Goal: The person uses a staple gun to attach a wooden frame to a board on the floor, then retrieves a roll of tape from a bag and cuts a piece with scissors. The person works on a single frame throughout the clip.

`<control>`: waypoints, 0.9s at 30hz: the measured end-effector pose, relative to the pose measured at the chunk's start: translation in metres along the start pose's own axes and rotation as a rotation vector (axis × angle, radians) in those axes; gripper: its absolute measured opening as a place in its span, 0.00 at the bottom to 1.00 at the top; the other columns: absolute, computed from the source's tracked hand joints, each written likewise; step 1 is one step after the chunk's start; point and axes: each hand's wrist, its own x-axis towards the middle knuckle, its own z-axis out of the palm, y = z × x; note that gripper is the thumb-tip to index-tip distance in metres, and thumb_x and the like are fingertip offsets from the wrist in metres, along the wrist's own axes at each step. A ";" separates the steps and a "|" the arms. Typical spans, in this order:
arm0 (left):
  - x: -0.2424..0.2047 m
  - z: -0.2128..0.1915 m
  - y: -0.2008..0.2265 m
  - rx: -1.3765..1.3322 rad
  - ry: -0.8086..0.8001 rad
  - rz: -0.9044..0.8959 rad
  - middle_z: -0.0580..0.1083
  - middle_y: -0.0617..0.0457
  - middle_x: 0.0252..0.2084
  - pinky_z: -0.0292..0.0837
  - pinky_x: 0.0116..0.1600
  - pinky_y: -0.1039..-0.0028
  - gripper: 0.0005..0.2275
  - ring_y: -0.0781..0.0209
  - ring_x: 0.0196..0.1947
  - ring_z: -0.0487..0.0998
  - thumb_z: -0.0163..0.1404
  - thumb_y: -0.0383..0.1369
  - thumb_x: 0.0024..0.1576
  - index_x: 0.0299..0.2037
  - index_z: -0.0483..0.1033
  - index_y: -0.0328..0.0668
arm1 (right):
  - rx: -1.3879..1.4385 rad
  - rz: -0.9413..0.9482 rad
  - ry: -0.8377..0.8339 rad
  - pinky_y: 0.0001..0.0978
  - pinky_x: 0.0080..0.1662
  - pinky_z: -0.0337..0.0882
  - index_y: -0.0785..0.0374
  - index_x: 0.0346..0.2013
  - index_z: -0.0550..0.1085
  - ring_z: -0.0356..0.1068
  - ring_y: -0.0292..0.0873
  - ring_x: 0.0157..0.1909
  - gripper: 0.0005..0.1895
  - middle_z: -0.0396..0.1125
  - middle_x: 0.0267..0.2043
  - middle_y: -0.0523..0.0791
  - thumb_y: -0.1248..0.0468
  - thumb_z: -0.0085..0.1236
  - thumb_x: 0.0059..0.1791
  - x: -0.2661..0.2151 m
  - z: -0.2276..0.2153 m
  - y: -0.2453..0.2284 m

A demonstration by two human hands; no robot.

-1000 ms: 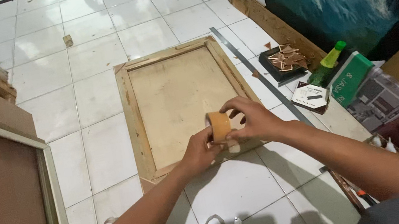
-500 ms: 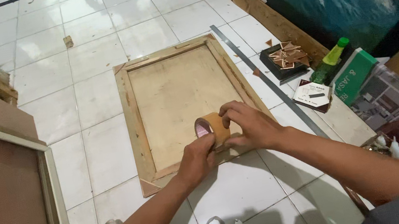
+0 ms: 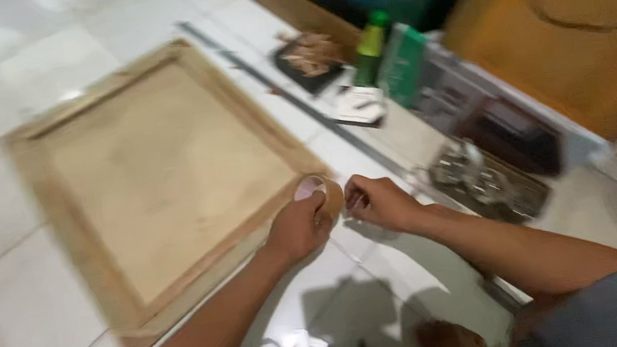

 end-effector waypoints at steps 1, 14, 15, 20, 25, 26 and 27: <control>0.016 0.022 -0.001 0.002 -0.066 0.048 0.73 0.42 0.28 0.71 0.37 0.53 0.06 0.36 0.32 0.78 0.49 0.35 0.60 0.35 0.68 0.43 | -0.054 0.136 -0.004 0.45 0.44 0.75 0.54 0.44 0.73 0.78 0.50 0.45 0.13 0.77 0.39 0.44 0.63 0.65 0.46 -0.019 -0.009 0.025; 0.105 0.131 0.127 -0.037 -0.419 0.311 0.74 0.39 0.30 0.71 0.41 0.53 0.06 0.33 0.36 0.79 0.46 0.34 0.63 0.39 0.69 0.41 | -0.384 0.971 -0.228 0.48 0.47 0.79 0.57 0.49 0.80 0.78 0.56 0.51 0.23 0.77 0.45 0.54 0.48 0.58 0.46 -0.228 -0.110 0.139; 0.101 0.129 0.134 -0.027 -0.469 0.289 0.75 0.41 0.30 0.72 0.42 0.56 0.06 0.37 0.36 0.80 0.46 0.35 0.64 0.39 0.71 0.42 | -0.272 0.934 -0.313 0.52 0.52 0.76 0.60 0.53 0.77 0.75 0.59 0.56 0.25 0.75 0.50 0.56 0.49 0.59 0.47 -0.235 -0.106 0.128; 0.084 0.125 0.135 -0.121 -0.608 0.281 0.77 0.44 0.31 0.72 0.42 0.60 0.08 0.46 0.35 0.80 0.45 0.36 0.64 0.40 0.74 0.42 | -0.065 0.864 -0.347 0.60 0.59 0.72 0.65 0.57 0.72 0.69 0.66 0.62 0.29 0.71 0.55 0.60 0.51 0.58 0.46 -0.252 -0.078 0.116; 0.077 0.150 0.086 -0.047 -0.527 0.336 0.75 0.38 0.34 0.70 0.43 0.50 0.11 0.32 0.42 0.79 0.49 0.40 0.62 0.45 0.73 0.42 | -0.541 0.209 -0.194 0.47 0.46 0.72 0.57 0.40 0.73 0.73 0.50 0.43 0.09 0.69 0.34 0.45 0.56 0.52 0.54 -0.214 -0.062 0.047; 0.069 0.139 0.089 -0.046 -0.518 0.317 0.75 0.38 0.34 0.70 0.43 0.50 0.11 0.32 0.42 0.79 0.49 0.40 0.62 0.45 0.73 0.42 | -0.537 0.191 -0.205 0.47 0.46 0.72 0.57 0.40 0.73 0.73 0.50 0.43 0.09 0.69 0.34 0.45 0.56 0.52 0.54 -0.202 -0.055 0.033; 0.061 0.128 0.092 -0.064 -0.522 0.307 0.75 0.35 0.37 0.70 0.46 0.48 0.13 0.29 0.45 0.78 0.49 0.41 0.62 0.49 0.72 0.40 | -0.509 0.116 -0.359 0.47 0.45 0.73 0.57 0.42 0.74 0.74 0.50 0.44 0.11 0.71 0.35 0.45 0.54 0.52 0.54 -0.189 -0.047 0.017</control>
